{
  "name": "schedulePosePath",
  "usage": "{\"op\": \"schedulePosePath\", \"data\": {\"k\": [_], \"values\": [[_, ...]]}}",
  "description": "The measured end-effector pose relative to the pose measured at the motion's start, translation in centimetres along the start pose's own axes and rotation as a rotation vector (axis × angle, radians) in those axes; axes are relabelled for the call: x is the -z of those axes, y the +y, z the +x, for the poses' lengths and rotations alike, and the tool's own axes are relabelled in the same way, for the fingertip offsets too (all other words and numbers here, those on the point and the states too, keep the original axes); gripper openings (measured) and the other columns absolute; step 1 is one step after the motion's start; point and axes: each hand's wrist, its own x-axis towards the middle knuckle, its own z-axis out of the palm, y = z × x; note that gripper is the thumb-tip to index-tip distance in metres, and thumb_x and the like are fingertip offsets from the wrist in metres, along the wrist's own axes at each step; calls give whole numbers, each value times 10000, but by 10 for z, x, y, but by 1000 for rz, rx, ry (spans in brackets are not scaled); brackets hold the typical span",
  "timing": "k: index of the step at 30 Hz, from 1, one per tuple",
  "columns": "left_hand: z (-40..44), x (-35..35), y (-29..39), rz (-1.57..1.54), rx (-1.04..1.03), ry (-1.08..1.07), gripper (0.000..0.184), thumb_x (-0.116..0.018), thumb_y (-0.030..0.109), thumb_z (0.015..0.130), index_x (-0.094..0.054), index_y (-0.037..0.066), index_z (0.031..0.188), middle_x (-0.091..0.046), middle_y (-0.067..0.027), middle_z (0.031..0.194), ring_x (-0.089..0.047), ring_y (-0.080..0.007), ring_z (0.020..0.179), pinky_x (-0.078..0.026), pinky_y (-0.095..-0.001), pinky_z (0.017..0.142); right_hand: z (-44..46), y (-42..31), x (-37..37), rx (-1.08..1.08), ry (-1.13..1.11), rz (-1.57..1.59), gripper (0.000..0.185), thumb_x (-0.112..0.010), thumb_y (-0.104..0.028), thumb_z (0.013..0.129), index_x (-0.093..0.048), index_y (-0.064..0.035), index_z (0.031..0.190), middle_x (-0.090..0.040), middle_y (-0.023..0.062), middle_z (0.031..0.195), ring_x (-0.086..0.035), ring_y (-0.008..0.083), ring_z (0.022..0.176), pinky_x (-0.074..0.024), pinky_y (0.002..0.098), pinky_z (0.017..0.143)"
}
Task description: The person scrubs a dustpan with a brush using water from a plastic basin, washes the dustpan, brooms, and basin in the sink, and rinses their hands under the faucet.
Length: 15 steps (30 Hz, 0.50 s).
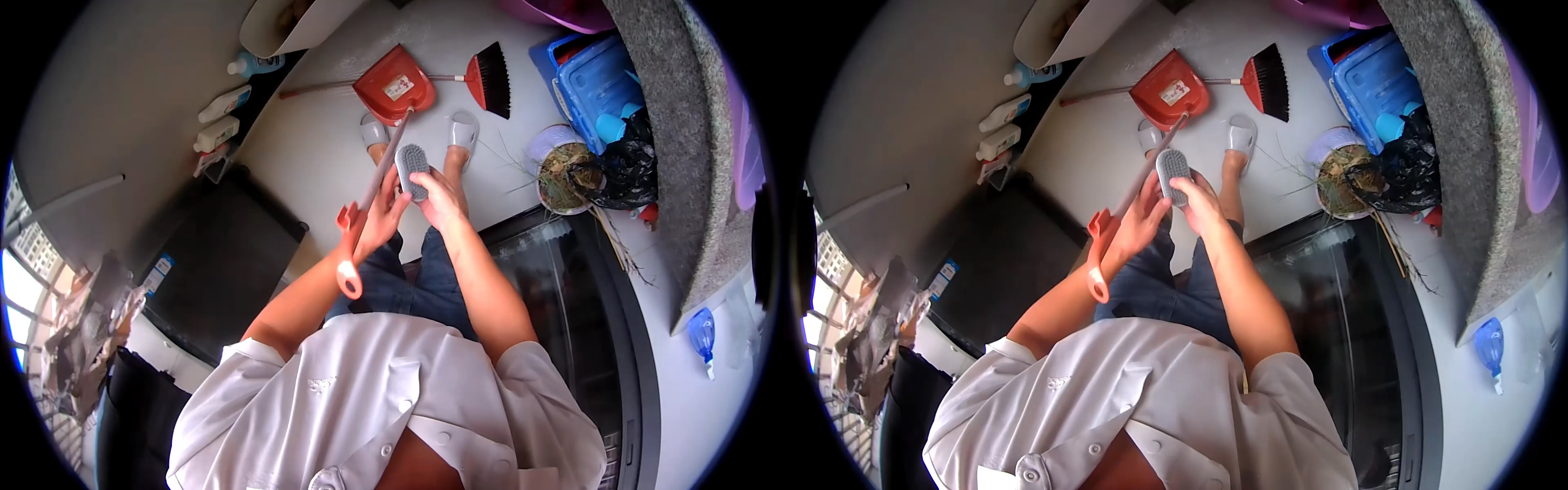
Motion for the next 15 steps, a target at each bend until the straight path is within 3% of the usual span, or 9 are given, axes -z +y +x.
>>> {"op": "schedulePosePath", "data": {"k": [1,2,4,6,9,10,12,13,15], "values": [[-6,15,-21,96,21,-53,557,-599,63,991,-368,-7,1492,-567,-155,1387,-534,-243,1294,-429,-354,1083,0,4,6,1,-7,34,485,-685,-116,876,-508,12,1310,-632,113,1171,-630,222,1059,-532,391,913],[-15,36,-40,236,239,-18,630,-678,159,957,-375,-3,1485,-504,-179,1454,-532,-286,1305,-451,-388,1070,-5,2,13,-11,25,60,490,-692,-116,873,-506,13,1309,-633,116,1166,-636,227,1051,-533,390,906],[-12,41,-17,759,394,192,633,-767,229,888,-472,9,1402,-630,-181,1234,-598,-276,1154,-501,-371,954,-18,-10,27,-27,88,108,501,-706,-115,868,-503,15,1307,-636,121,1156,-646,237,1035,-536,388,892],[4,24,5,735,-16,175,611,-833,248,805,-557,39,1308,-658,-207,1150,-582,-373,1208,-486,-437,1007,-25,-19,48,-41,114,32,521,-726,-132,863,-497,11,1309,-643,120,1142,-666,248,1002,-542,400,868],[57,16,2,628,-529,-194,400,-794,137,819,-633,61,1177,-671,-177,1065,-623,-391,1105,-519,-418,948,-27,-22,77,-73,135,-94,573,-735,-204,895,-472,3,1360,-640,118,1169,-654,247,1055,-526,389,905],[68,12,-6,501,-488,-39,183,-702,67,902,-647,33,1073,-685,-150,1037,-675,-322,997,-546,-383,875,-23,-20,84,-16,188,-57,580,-709,-251,921,-462,4,1380,-630,119,1205,-639,243,1091,-513,381,932],[94,15,38,267,-342,158,131,-617,48,973,-593,7,1095,-670,-128,1097,-642,-201,927,-515,-363,937,-19,-22,90,99,298,22,607,-656,-344,973,-440,6,1420,-609,120,1279,-609,233,1164,-487,366,988],[107,23,56,233,-431,126,96,-607,42,979,-587,6,1067,-662,-116,1042,-624,-178,891,-519,-353,908,-15,-27,98,98,308,158,657,-501,-517,1018,-444,-8,1430,-590,111,1336,-569,212,1231,-466,379,1033],[126,29,85,223,-545,39,101,-574,92,1010,-578,-6,1033,-613,-69,830,-576,-131,768,-519,-313,766,1,-34,110,206,329,194,669,-464,-534,1027,-438,-6,1437,-579,118,1353,-560,227,1245,-438,383,1076]]}}
